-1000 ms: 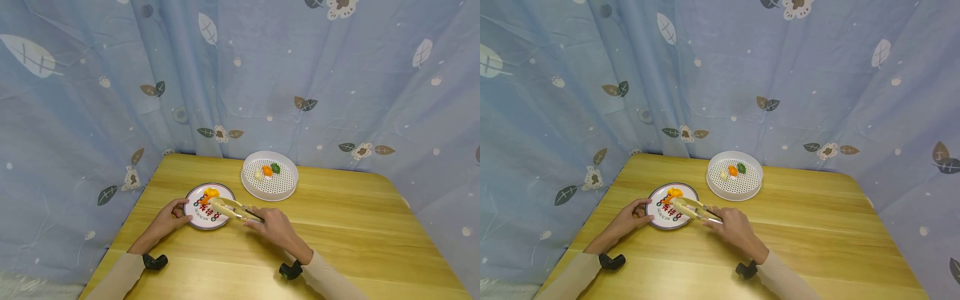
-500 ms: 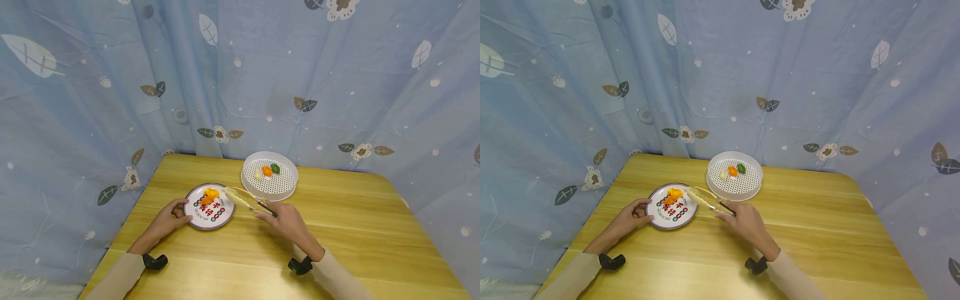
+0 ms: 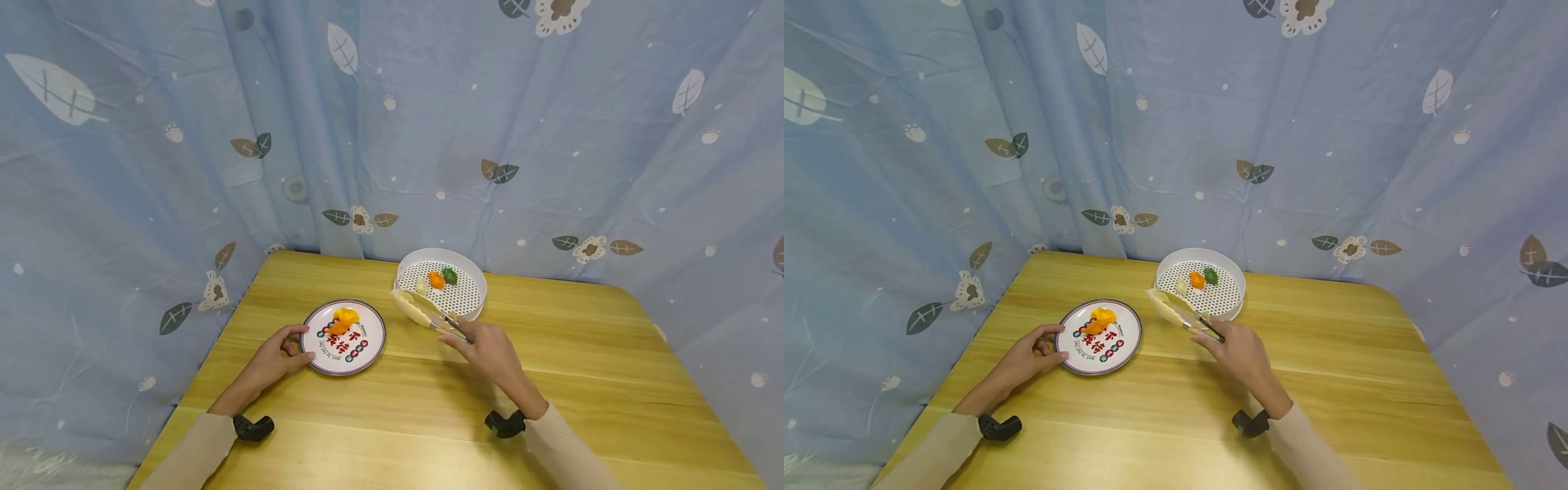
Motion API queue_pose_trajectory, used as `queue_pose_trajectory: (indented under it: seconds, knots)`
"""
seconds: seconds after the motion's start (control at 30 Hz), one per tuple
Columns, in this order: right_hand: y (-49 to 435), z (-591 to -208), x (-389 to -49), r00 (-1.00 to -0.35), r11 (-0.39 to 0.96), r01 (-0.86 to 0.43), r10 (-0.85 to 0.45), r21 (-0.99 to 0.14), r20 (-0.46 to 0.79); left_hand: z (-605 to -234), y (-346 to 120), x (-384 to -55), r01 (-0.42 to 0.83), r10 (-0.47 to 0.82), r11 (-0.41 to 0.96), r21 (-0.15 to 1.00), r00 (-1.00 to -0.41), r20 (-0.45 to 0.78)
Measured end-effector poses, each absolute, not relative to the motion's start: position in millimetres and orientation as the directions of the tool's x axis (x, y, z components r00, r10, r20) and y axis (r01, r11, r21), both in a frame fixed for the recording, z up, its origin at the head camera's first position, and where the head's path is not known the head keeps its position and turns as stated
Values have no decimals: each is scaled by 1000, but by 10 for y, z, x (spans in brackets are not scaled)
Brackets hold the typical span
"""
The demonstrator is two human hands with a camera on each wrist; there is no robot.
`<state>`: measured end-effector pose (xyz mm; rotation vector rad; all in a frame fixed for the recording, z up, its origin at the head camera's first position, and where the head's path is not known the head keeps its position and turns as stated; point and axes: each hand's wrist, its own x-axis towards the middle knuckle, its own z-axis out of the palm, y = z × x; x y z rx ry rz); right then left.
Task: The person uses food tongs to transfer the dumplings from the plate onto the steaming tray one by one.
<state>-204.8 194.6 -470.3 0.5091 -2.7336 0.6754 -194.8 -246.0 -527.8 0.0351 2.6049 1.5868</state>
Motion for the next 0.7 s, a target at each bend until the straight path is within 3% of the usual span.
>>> queue_pose_trajectory:
  seconds: [0.37,0.7]
  knots:
    - [2228,-4698,-2173,-933,863,-311,-197,-399,301,-5302,-2468,-1949,-13,67,467,884,-997,-50]
    - [2404,-4724,-2272,-947,908,-252,-160,-335,278,-5314,-2472,-1961,-16,65,466,884,-996,-53]
